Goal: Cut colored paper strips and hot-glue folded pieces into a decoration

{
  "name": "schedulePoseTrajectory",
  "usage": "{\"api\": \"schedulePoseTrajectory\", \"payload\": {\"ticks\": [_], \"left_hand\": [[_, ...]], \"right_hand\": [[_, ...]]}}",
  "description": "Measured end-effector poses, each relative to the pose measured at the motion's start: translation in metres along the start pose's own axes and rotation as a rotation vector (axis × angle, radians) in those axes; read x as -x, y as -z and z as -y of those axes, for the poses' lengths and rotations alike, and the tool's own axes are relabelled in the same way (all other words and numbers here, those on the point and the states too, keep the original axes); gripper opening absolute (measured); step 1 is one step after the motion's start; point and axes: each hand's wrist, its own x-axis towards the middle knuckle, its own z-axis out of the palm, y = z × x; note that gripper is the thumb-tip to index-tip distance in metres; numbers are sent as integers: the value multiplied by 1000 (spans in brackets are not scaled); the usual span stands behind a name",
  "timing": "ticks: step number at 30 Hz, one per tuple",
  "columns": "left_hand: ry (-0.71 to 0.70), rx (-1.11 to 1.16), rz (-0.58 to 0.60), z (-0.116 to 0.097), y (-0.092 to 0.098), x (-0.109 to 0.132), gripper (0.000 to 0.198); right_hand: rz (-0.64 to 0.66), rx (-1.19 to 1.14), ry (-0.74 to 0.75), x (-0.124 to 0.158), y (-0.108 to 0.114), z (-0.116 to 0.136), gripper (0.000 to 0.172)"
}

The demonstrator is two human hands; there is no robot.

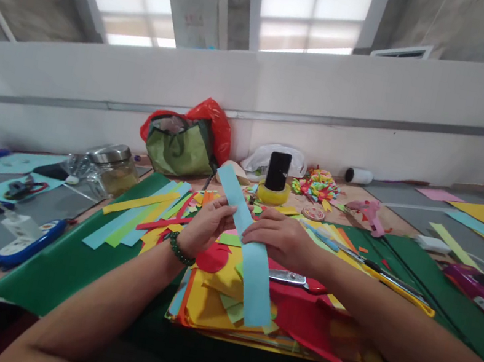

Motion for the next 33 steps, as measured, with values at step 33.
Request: {"api": "schedulePoseTrajectory", "payload": {"ticks": [33], "left_hand": [[-58, -557, 247, 8, -10, 17, 35]], "right_hand": [[-255, -336, -689, -6, 0, -6, 36]]}}
